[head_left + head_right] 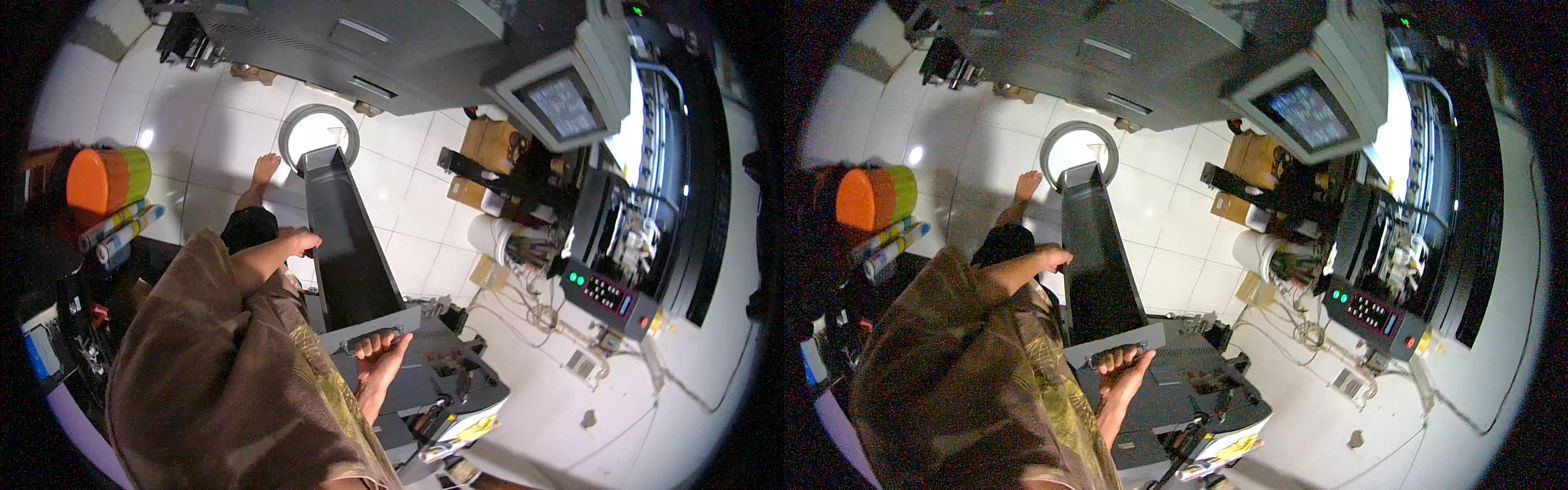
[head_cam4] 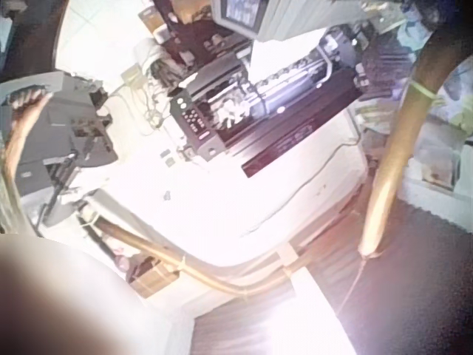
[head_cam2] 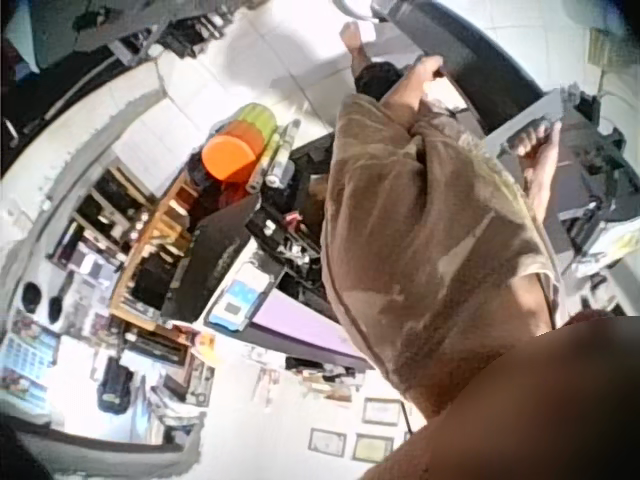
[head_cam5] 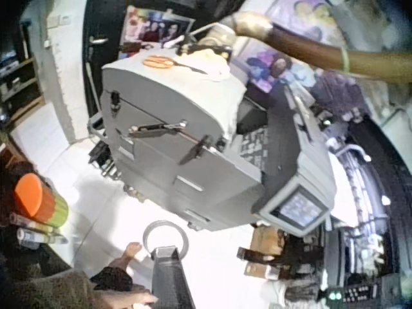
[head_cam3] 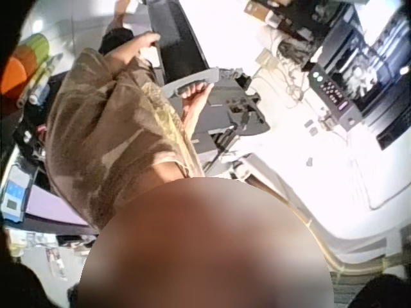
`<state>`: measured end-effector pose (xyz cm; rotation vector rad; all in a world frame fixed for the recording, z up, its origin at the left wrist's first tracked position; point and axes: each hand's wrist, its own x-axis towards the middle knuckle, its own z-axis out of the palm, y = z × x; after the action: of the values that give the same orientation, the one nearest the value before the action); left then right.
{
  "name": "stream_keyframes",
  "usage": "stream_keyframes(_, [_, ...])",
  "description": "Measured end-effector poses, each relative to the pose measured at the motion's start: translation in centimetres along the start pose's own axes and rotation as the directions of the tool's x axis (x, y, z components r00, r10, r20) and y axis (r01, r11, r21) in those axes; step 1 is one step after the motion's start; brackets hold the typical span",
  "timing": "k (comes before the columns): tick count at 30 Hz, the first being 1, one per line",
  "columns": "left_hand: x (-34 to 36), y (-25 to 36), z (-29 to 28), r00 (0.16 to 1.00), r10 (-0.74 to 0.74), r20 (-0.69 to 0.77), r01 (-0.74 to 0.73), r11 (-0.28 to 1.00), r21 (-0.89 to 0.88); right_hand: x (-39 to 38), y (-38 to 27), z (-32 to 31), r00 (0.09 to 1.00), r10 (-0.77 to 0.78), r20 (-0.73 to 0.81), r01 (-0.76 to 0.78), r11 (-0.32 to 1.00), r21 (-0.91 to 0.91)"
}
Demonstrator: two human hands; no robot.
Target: The person walks to a large printing machine, opens a side panel, and places a roll of printed vinyl inside. They then close the panel and observe the machine as it processes the material. Finally, they reach under the machine to retrieve a small item from a bucket.
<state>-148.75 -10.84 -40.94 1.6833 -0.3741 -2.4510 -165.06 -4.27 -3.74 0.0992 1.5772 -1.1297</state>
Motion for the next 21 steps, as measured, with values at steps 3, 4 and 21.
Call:
stream_keyframes(3, [1.7,-2.2,1.5,0.980,0.016,-0.200,0.015,0.988,0.153,0.9,3.0,-5.7,0.991,-0.073,-0.110,0.075,0.997,0.018])
stream_keyframes(4, [2.2,-2.4,1.8,0.987,-0.021,-0.157,0.057,0.971,0.230,1.1,3.9,-7.7,0.985,-0.087,-0.151,0.090,0.996,0.008])
stream_keyframes(21, [-1.5,-6.7,3.7,0.957,-0.025,-0.290,0.235,0.656,0.718,3.2,16.2,-21.2,0.866,0.021,-0.500,0.008,0.998,0.055])
